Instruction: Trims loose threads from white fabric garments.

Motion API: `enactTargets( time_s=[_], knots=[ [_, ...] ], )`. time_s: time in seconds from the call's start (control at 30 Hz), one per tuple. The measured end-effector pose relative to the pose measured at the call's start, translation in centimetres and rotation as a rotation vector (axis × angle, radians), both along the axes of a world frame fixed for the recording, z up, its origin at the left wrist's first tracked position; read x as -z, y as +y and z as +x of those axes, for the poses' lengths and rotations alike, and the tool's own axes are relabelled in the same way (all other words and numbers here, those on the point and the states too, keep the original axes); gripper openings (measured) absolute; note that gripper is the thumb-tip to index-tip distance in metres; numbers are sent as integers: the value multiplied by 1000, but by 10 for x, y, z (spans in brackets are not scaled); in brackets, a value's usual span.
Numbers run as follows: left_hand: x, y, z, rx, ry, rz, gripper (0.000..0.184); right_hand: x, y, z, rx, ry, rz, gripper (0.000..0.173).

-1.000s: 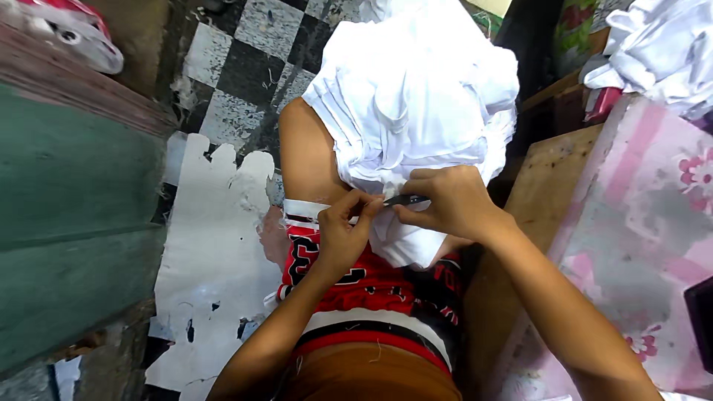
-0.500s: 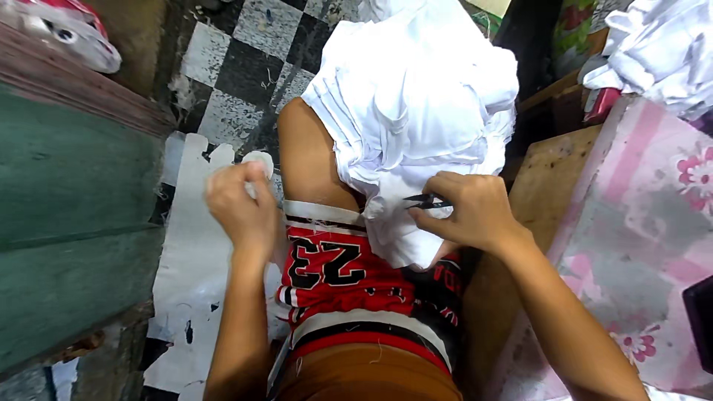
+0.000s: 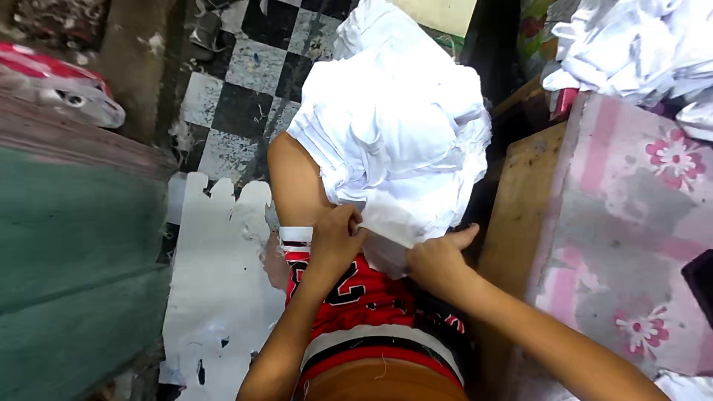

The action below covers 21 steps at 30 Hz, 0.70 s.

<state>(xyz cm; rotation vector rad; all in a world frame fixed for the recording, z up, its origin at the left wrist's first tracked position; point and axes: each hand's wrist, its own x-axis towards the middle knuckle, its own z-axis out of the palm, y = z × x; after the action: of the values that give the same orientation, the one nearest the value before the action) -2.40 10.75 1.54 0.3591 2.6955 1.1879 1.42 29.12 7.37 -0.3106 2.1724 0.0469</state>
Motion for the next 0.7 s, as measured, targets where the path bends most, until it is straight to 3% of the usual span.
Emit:
enactTargets(
  time_s=[0.13, 0.23, 0.3, 0.43, 0.57, 0.67, 0.7],
  knots=[
    [2, -2, 4, -106, 118, -34, 23, -44, 39, 19, 1, 120, -20, 42],
    [2, -9, 5, -18, 66, 190, 26, -54, 64, 30, -87, 633, -140, 23],
    [-8, -13, -1, -16, -83, 395, 25, -63, 75, 12, -112, 848, -244, 18],
    [-33, -11, -30, -234, -356, 720, 19, -85, 75, -73, 14, 979, -351, 13],
    [-20, -9, -82, -414, -295, 956, 34, -56, 41, -187, 209, 896, -294, 24],
    [-11, -17, -83, -426, -96, 708, 54, 13, 30, -234, 326, 774, -278, 27],
    [-10, -21, -73, -399, -33, 584, 51, 32, 31, -237, 367, 769, -297, 29]
  ],
)
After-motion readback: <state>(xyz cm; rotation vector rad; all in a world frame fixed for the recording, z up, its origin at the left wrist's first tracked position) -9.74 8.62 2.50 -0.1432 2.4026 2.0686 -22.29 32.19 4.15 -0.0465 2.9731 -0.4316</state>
